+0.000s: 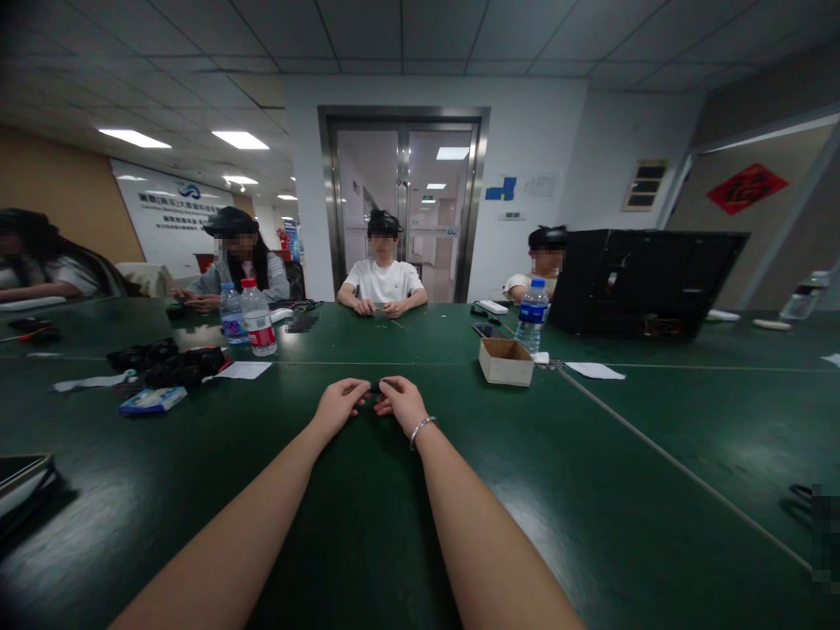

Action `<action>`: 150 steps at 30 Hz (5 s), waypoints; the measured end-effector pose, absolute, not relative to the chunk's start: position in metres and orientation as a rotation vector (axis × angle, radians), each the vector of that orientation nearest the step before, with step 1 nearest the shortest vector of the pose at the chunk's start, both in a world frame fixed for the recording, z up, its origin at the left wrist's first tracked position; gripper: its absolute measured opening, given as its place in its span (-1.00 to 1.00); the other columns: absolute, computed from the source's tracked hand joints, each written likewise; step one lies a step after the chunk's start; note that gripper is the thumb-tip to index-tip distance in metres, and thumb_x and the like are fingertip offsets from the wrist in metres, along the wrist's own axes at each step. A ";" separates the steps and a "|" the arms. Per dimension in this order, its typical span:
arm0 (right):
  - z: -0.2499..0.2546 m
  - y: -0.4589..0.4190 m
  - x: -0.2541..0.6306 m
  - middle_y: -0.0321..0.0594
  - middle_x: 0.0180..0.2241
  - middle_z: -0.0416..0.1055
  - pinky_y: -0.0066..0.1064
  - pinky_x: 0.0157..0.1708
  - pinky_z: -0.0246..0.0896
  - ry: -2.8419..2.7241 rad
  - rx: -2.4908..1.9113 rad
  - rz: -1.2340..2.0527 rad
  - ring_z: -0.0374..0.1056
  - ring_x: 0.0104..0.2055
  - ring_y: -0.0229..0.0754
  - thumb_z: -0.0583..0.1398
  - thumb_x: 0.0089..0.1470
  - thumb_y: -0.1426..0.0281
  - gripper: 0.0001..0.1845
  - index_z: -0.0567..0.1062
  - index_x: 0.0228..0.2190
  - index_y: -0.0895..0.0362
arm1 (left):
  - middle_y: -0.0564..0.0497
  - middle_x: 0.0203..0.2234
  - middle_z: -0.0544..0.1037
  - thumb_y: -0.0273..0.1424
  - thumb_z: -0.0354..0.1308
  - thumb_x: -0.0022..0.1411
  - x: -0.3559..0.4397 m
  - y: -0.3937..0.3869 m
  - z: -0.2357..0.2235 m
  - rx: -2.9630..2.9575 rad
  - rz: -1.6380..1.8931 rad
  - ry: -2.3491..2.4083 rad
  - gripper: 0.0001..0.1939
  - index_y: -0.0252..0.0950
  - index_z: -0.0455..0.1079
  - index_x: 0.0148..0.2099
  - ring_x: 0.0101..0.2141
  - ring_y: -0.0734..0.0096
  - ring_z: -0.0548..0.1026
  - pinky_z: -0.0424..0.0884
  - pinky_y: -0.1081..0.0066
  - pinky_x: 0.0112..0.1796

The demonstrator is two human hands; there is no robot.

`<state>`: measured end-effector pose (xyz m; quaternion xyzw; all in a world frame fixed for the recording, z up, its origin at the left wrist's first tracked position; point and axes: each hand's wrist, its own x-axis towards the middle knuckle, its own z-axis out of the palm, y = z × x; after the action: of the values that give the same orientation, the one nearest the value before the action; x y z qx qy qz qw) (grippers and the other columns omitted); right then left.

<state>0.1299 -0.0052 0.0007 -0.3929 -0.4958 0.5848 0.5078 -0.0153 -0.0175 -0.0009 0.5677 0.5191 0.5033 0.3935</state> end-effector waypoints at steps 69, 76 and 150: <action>-0.008 0.000 0.134 -0.26 -0.53 0.38 -0.57 -0.58 0.31 -1.312 -0.872 1.408 0.35 -0.58 -0.34 0.11 0.06 0.61 -0.82 0.36 -0.24 0.22 | -0.02 -0.60 0.43 -0.09 0.08 0.04 -0.019 -0.010 -0.005 1.487 1.192 1.372 -0.58 -0.41 0.40 -0.41 -0.62 0.53 0.32 0.25 0.53 -0.59; -0.008 0.001 0.135 -0.24 -0.49 0.39 -0.56 -0.57 0.32 -1.337 -0.867 1.414 0.36 -0.57 -0.34 0.12 0.06 0.59 -0.81 0.36 -0.23 0.22 | 0.00 -0.64 0.40 -0.05 0.02 0.06 -0.020 -0.011 -0.003 1.511 1.139 1.434 -0.54 -0.41 0.37 -0.47 -0.65 0.53 0.30 0.24 0.51 -0.59; -0.004 -0.002 0.132 -0.25 -0.58 0.37 -0.59 -0.62 0.30 -1.300 -0.917 1.414 0.36 -0.60 -0.32 0.05 0.13 0.60 -0.85 0.35 -0.23 0.27 | 0.02 -0.47 0.39 -0.31 0.02 0.12 -0.018 -0.015 -0.004 1.501 1.182 1.336 -0.65 -0.28 0.24 -0.04 -0.54 0.54 0.34 0.18 0.62 -0.62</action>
<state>0.1323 -0.0022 -0.0044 -0.3769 -0.5340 0.5808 0.4852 -0.0184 -0.0147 -0.0042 0.5916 0.5268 0.4660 0.3941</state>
